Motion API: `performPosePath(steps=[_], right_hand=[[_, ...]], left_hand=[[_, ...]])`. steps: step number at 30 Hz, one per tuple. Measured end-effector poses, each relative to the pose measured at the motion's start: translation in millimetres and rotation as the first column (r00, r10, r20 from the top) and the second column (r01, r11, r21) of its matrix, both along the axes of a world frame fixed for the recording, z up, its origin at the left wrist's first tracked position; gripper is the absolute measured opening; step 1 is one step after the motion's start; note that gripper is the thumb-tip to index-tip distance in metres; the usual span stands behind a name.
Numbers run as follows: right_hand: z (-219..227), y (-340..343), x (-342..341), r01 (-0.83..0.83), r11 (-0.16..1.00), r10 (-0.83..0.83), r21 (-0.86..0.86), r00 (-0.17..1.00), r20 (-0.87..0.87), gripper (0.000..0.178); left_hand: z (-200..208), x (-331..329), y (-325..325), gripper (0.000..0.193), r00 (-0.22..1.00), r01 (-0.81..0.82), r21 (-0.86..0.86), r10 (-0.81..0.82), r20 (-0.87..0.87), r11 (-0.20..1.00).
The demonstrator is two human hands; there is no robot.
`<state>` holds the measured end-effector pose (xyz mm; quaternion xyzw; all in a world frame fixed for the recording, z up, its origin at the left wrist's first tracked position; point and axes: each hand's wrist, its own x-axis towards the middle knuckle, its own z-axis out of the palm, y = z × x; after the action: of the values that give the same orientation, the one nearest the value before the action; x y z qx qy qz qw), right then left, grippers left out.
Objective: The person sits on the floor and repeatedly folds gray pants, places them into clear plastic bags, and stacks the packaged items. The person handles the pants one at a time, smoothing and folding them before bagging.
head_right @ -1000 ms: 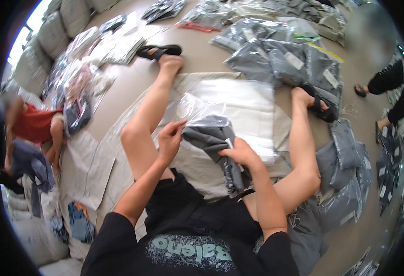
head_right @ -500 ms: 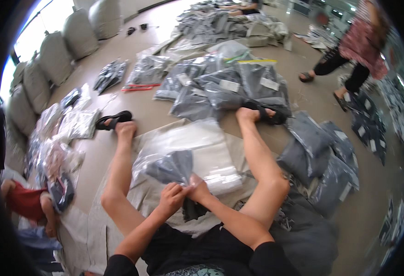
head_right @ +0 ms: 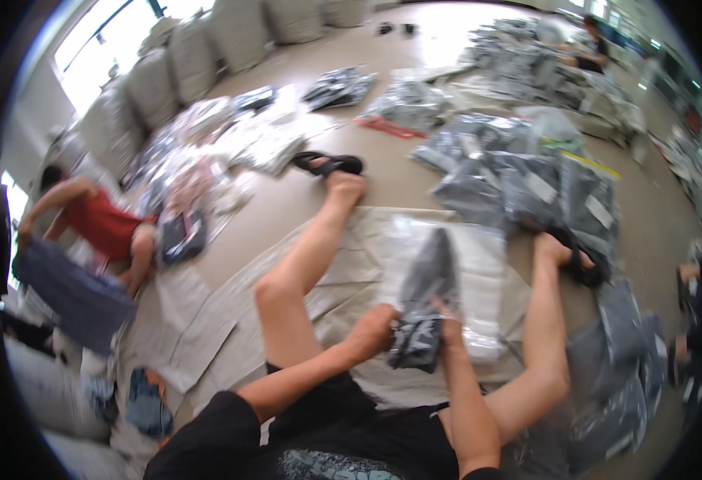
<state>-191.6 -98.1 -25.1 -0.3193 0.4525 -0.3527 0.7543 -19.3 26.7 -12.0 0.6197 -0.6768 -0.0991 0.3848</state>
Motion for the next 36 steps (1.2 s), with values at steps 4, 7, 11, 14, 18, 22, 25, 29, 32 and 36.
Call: performPosePath(steps=[4, 7, 11, 14, 18, 22, 25, 29, 32, 36], right_hand=[[-18.2, -5.4, -1.2, -0.166, 0.746, -0.319, -0.645, 0.761, -0.565, 0.036], [-19.5, -10.4, 0.5, 0.005, 0.857, -0.127, -0.516, 0.972, -0.2, 0.034], [-35.9, -21.8, 0.5, 0.229, 0.969, -0.217, -0.095, 0.969, 0.119, 0.037], [-32.5, -28.8, 5.1, -0.06, 0.828, -0.258, -0.557, 0.842, -0.474, 0.049], [-41.8, -36.9, 0.0, -0.372, 0.778, -0.294, -0.506, 0.496, -0.817, 0.051], [-3.1, -34.3, 14.6, -0.416, 0.821, -0.218, -0.391, 0.405, -0.888, 0.057], [18.7, -42.9, 31.2, -0.488, 0.806, -0.163, -0.334, 0.359, -0.919, 0.076], [27.8, -43.0, 45.9, -0.437, 0.771, -0.09, -0.462, 0.645, -0.759, 0.112], [-58.4, -38.3, 25.3, -0.662, 0.469, -0.44, -0.585, 0.399, -0.804, 0.1], [-14.5, 14.3, 19.1, -0.981, 0.186, -0.536, -0.057, -0.053, -0.842, 0.077]], left_hand=[[25.4, -15.5, 12.7, 0.033, 0.989, 0.145, -0.163, -0.147, -0.002, 0.976], [6.7, -21.8, 15.1, 0.031, 0.994, 0.04, -0.085, -0.048, -0.102, 0.996], [-18.1, -22.8, 9.7, 0.026, 0.973, 0.012, 0.128, 0.018, -0.231, 0.992], [-24.4, -36.4, 43.3, 0.027, 0.958, 0.121, 0.231, -0.052, -0.283, 0.965], [-18.9, -36.5, 41.0, 0.047, 0.946, -0.107, 0.28, 0.184, -0.266, 0.954], [-13.5, -42.0, 34.6, 0.047, 0.998, 0.037, 0.095, -0.033, -0.046, 0.995], [-11.6, -35.7, 28.3, 0.038, 0.999, 0.039, 0.06, -0.04, 0.004, 0.997], [-42.4, -24.5, 10.6, 0.025, 0.99, -0.066, 0.337, 0.021, 0.137, 0.939], [-68.1, -20.8, 6.1, 0.026, 0.969, -0.119, 0.504, -0.011, 0.248, 0.856], [-86.6, -7.9, 27.4, 0.029, 0.956, -0.194, 0.626, 0.002, 0.293, 0.755]])
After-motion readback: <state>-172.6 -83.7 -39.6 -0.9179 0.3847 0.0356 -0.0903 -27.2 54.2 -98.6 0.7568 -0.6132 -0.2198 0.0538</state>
